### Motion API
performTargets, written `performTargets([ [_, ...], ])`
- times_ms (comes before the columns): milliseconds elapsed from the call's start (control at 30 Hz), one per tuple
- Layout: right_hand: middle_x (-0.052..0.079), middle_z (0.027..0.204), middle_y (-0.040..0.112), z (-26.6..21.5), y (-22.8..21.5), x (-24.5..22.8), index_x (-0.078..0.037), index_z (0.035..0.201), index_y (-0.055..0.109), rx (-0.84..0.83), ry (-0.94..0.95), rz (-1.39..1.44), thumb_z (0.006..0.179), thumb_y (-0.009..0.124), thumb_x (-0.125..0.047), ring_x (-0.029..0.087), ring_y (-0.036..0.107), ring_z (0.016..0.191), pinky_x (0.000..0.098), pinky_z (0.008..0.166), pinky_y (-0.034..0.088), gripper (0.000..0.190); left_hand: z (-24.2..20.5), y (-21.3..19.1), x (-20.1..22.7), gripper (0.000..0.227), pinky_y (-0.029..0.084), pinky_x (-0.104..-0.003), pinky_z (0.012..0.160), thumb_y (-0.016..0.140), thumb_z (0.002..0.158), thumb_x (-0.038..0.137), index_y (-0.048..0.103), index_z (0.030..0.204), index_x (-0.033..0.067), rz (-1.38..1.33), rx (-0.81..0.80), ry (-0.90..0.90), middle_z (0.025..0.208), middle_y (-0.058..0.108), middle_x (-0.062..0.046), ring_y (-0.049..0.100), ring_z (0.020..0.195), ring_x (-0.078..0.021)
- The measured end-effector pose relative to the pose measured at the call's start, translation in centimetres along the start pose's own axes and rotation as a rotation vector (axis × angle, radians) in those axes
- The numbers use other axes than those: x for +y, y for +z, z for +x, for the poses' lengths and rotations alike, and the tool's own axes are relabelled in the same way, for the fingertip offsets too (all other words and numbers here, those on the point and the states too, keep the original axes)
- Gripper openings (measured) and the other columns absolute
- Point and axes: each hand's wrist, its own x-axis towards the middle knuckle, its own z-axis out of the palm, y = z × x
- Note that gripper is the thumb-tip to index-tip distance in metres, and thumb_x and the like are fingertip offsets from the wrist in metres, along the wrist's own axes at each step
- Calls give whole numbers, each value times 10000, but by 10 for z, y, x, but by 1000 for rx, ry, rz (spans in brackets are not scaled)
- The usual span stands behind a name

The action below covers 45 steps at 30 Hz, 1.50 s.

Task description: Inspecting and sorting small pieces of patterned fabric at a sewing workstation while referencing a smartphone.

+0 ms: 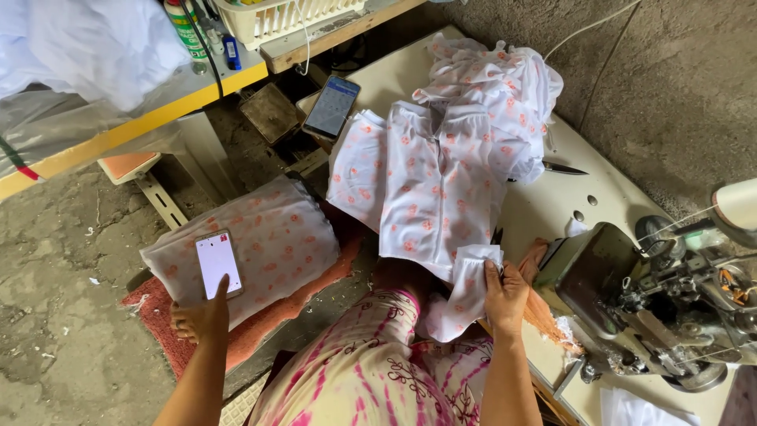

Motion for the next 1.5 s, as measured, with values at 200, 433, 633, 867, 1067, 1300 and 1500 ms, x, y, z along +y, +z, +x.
performTargets([
  [200, -3, 539, 438, 0, 1, 3, -100, 706, 573, -5, 13, -8, 1018, 694, -204, 110, 391, 505, 258, 449, 317, 351, 14, 6, -15, 1246, 225, -538, 1179, 810, 731, 777, 161, 1527, 71, -49, -2, 47, 1536, 274, -350, 210, 1460, -444],
  [433, -16, 528, 437, 3, -1, 14, -121, 699, 591, 2, 19, -3, 1015, 699, -211, 98, 392, 485, 241, 438, 316, 346, -9, -4, 4, 1327, 174, -539, 1209, 874, 675, 657, 76, 1536, 39, 53, -27, 23, 1569, 242, -363, 175, 1487, -448],
  [633, -11, 519, 436, 3, 0, 15, -122, 691, 588, 3, 19, -2, 1010, 701, -215, 101, 390, 477, 247, 429, 306, 351, -11, -3, 11, 1359, 187, -523, 1223, 896, 649, 617, 81, 1546, 2, 138, -15, -19, 1582, 269, -347, 195, 1497, -441],
  [867, -11, 511, 436, 1, 0, 10, -119, 685, 572, 9, 22, 15, 1007, 702, -212, 98, 378, 473, 248, 425, 302, 360, -3, -3, -2, 1270, 222, -557, 1191, 846, 748, 708, 94, 1534, 53, -43, -1, 39, 1546, 269, -354, 233, 1466, -476],
  [1067, -6, 507, 419, 3, -2, 12, -105, 670, 544, 0, -3, 2, 1008, 698, -192, 103, 368, 476, 255, 424, 300, 382, 26, 13, -21, 1140, 252, -552, 1174, 825, 805, 680, 150, 1525, 109, -13, 40, 28, 1525, 314, -292, 264, 1449, -433],
  [1300, 8, 505, 421, 0, -1, 7, -105, 667, 539, 6, -5, -4, 1008, 704, -220, 111, 382, 478, 259, 433, 320, 396, -13, 0, 6, 1278, 214, -540, 1168, 867, 703, 666, 106, 1525, 49, 73, 20, 27, 1544, 286, -339, 229, 1457, -449],
  [1500, 10, 500, 421, -1, -1, 6, -96, 667, 546, 9, -17, -3, 1010, 700, -206, 109, 379, 482, 265, 430, 317, 392, -25, -2, 18, 1288, 245, -502, 1139, 897, 651, 646, 158, 1500, 19, 183, 66, -2, 1532, 342, -313, 276, 1409, -407],
])
